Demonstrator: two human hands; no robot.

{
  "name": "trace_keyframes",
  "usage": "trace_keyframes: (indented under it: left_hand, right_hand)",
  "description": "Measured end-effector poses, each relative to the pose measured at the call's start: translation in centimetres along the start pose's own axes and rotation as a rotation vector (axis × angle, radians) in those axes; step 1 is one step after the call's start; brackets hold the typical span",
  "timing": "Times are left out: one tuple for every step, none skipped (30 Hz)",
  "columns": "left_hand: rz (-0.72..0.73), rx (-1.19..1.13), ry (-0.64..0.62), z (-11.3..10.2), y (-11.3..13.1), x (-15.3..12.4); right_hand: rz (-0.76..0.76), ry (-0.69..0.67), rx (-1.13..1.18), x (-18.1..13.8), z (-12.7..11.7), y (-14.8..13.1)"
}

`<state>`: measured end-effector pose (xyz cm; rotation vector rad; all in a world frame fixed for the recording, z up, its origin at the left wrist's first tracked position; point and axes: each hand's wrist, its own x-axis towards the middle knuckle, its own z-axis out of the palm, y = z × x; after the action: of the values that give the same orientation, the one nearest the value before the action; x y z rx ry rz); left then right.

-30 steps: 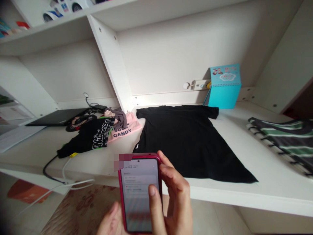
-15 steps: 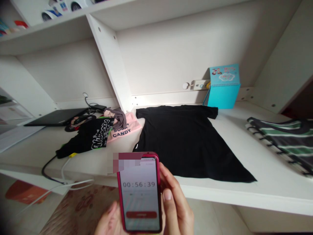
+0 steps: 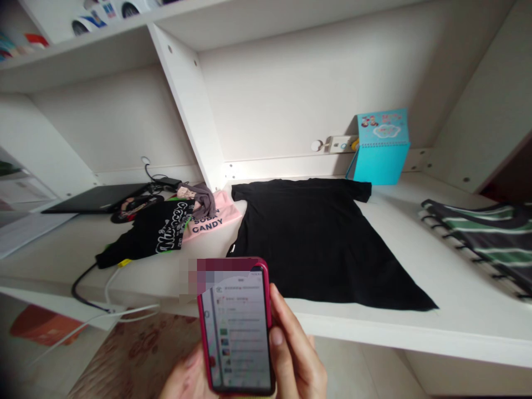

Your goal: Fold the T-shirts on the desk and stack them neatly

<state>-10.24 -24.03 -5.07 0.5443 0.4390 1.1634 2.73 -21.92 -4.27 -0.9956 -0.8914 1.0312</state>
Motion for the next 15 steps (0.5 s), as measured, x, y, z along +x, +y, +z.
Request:
trace_keyframes:
  left_hand:
    - [0.0,-0.005,0.006,-0.08,-0.08,-0.02]
    - [0.0,-0.011,0.014,-0.18,-0.17,-0.04]
    - [-0.002,-0.017,0.022,-0.29,-0.29,-0.07]
    - [-0.005,-0.023,0.031,-0.41,-0.4,-0.11]
    - [-0.008,-0.031,0.04,-0.52,-0.51,-0.15]
    - [-0.012,-0.04,0.048,-0.62,-0.6,-0.2]
    - [-0.017,-0.048,0.056,-0.7,-0.66,-0.25]
    - [-0.022,-0.055,0.064,-0.75,-0.7,-0.3]
    - [-0.025,-0.061,0.072,-0.77,-0.71,-0.35]
    - [-0.026,-0.066,0.077,-0.77,-0.71,-0.39]
    - [-0.027,-0.069,0.081,-0.73,-0.69,-0.41]
    - [-0.026,-0.071,0.083,-0.68,-0.67,-0.43]
    - [-0.024,-0.072,0.084,-0.61,-0.65,-0.44]
    - [-0.022,-0.071,0.083,-0.54,-0.62,-0.44]
    - [-0.02,-0.069,0.081,-0.46,-0.6,-0.43]
  right_hand:
    - [0.003,0.005,0.001,-0.01,0.02,-0.03]
    - [0.004,0.008,0.002,-0.02,0.03,-0.05]
    - [0.003,0.009,0.004,-0.02,0.04,-0.07]
    - [-0.001,0.008,0.007,-0.01,0.03,-0.1]
    - [-0.007,0.006,0.01,0.0,0.02,-0.13]
    - [-0.013,0.001,0.013,0.02,0.01,-0.16]
    - [-0.02,-0.005,0.016,0.04,0.0,-0.2]
    - [-0.027,-0.011,0.017,0.05,-0.01,-0.23]
    - [-0.032,-0.017,0.016,0.06,-0.02,-0.26]
    - [-0.036,-0.022,0.014,0.07,-0.04,-0.27]
    - [-0.04,-0.025,0.011,0.07,-0.06,-0.28]
    - [-0.042,-0.025,0.008,0.07,-0.07,-0.27]
    - [-0.045,-0.025,0.006,0.06,-0.09,-0.25]
    - [-0.048,-0.025,0.006,0.05,-0.11,-0.23]
    - [-0.051,-0.027,0.007,0.03,-0.13,-0.21]
